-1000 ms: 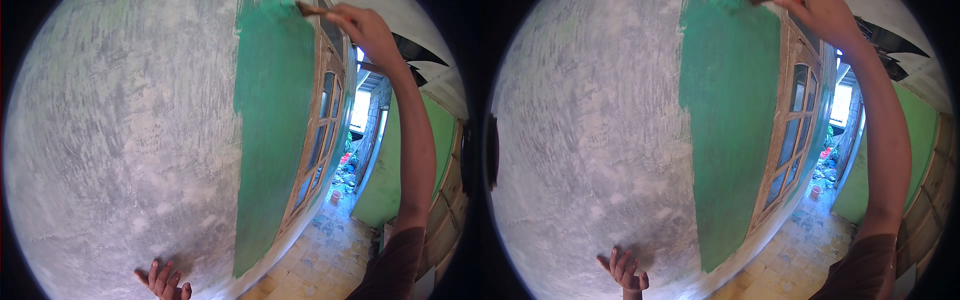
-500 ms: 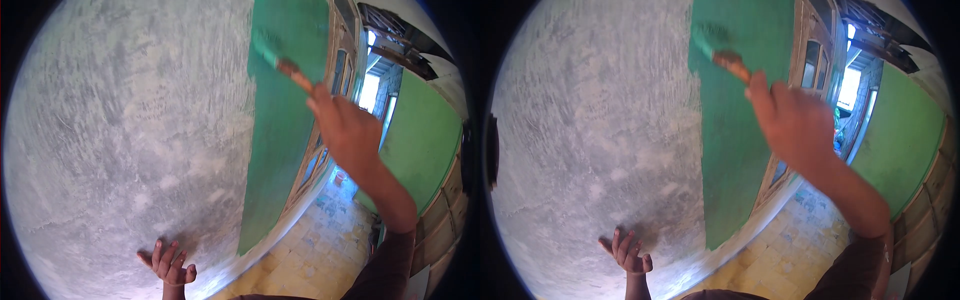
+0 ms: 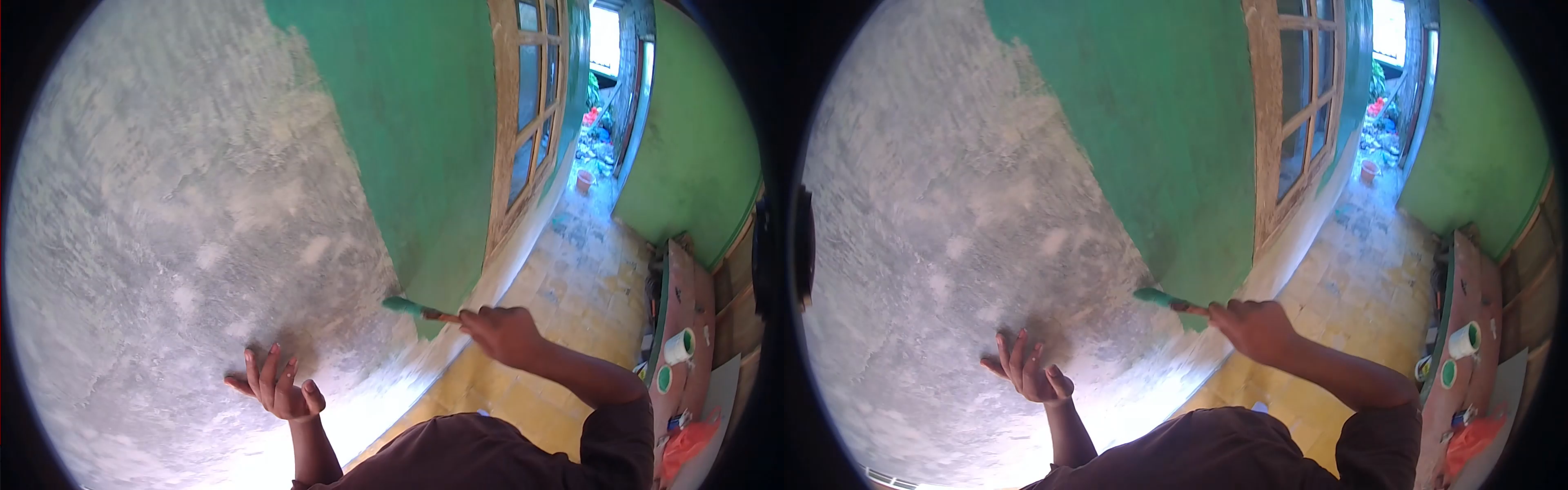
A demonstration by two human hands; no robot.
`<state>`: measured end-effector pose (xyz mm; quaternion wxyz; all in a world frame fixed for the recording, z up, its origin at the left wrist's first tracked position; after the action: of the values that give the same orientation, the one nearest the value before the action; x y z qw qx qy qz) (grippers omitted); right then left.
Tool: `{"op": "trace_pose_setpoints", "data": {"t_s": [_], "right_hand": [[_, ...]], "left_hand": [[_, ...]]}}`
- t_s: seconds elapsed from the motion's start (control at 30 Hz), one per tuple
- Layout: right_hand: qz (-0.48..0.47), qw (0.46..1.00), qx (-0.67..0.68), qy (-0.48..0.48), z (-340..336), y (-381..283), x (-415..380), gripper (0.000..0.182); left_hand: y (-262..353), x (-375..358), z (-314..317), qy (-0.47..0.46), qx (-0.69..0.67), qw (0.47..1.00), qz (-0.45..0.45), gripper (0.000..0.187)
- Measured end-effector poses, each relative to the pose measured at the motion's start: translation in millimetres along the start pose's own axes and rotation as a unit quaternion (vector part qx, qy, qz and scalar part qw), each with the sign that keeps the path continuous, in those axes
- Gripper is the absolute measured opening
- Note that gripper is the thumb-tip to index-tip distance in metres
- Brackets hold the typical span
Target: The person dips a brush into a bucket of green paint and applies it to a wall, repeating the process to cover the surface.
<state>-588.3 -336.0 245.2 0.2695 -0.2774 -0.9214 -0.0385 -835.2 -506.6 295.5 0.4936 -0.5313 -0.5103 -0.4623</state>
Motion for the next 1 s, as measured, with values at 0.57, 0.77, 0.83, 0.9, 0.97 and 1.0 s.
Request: {"op": "trace_pose_setpoints", "data": {"t_s": [0.57, 0.77, 0.83, 0.9, 0.97, 1.0], "right_hand": [[0.168, 0.75, 0.609, 0.195, -84.5, 65.4, 139.6, 0.021], [0.239, 0.599, 0.764, 0.002, 64.8, 47.2, 60.0, 0.028], [0.305, 0.548, 0.778, -0.034, 137.2, 50.8, 6.9, 0.028], [0.35, 0.514, 0.782, -0.054, 203.8, 51.4, -50.6, 0.028], [0.425, 0.525, 0.735, -0.056, 259.5, 58.6, -110.1, 0.029], [0.431, 0.518, 0.737, -0.055, 280.8, 59.4, -135.4, 0.029]], "left_hand": [[11.7, 4.2, 5.4, 0.003, 0.013, 0.999, 0.049, 0.034], [10.1, 0.8, 9.4, -0.006, 0.039, 0.998, 0.049, 0.035], [8.5, 0.9, 9.8, -0.004, 0.049, 0.997, 0.055, 0.035], [9.9, 1.5, 12.5, -0.004, 0.055, 0.997, 0.06, 0.036], [12.8, 4.1, 12.1, 0.008, 0.074, 0.996, 0.059, 0.037], [12.9, 3.7, 14.2, -0.002, 0.078, 0.995, 0.056, 0.037]]}}
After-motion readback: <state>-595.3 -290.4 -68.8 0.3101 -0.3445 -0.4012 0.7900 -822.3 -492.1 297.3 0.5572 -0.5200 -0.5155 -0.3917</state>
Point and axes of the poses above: each hand's wrist, its own x-axis towards the middle knuckle, its own z-axis out of the palm, y = z × x, the point moved 10 cm from there along x, towards the middle knuckle, and after that the axes turned 4 degrees about y, right-handed, at the moved point
